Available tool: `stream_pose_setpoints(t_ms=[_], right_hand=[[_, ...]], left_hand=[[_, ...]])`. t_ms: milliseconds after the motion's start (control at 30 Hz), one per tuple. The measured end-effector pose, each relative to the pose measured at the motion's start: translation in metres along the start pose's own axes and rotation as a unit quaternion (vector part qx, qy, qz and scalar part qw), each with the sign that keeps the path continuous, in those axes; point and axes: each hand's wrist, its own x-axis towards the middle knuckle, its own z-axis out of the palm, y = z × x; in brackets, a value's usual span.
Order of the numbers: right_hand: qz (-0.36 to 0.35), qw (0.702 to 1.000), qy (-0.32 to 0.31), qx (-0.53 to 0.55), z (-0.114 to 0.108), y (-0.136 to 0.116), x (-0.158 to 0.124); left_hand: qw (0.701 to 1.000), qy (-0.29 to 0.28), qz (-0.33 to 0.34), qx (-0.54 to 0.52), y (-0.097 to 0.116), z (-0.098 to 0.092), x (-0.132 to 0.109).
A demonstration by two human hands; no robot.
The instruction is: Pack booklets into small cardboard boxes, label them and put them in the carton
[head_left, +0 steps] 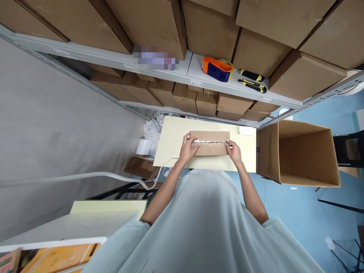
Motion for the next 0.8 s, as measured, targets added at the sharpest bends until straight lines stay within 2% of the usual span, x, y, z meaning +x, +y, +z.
stream_pose_setpoints(t_ms=[167,367,500,667,800], right_hand=[[0.031,0.999,0.042,-0.011,0.008,0.0,0.007],[0.022,0.999,0.02,-0.044,0.009,0.005,0.005],[0.012,0.998,0.01,-0.054,0.011,0.013,0.005],[0.007,0.999,0.02,-0.048,0.013,0.02,0.005],[0.017,0.998,0.037,-0.042,0.015,0.015,0.004]], left_hand=[[0.998,0.054,-0.042,0.012,0.009,0.017,-0.002],[0.996,0.055,-0.051,0.047,0.009,0.027,-0.002],[0.994,0.077,-0.054,0.053,0.007,0.034,-0.004],[0.994,0.079,-0.059,0.055,0.006,0.038,-0.006],[0.994,0.081,-0.054,0.045,0.003,0.036,-0.007]])
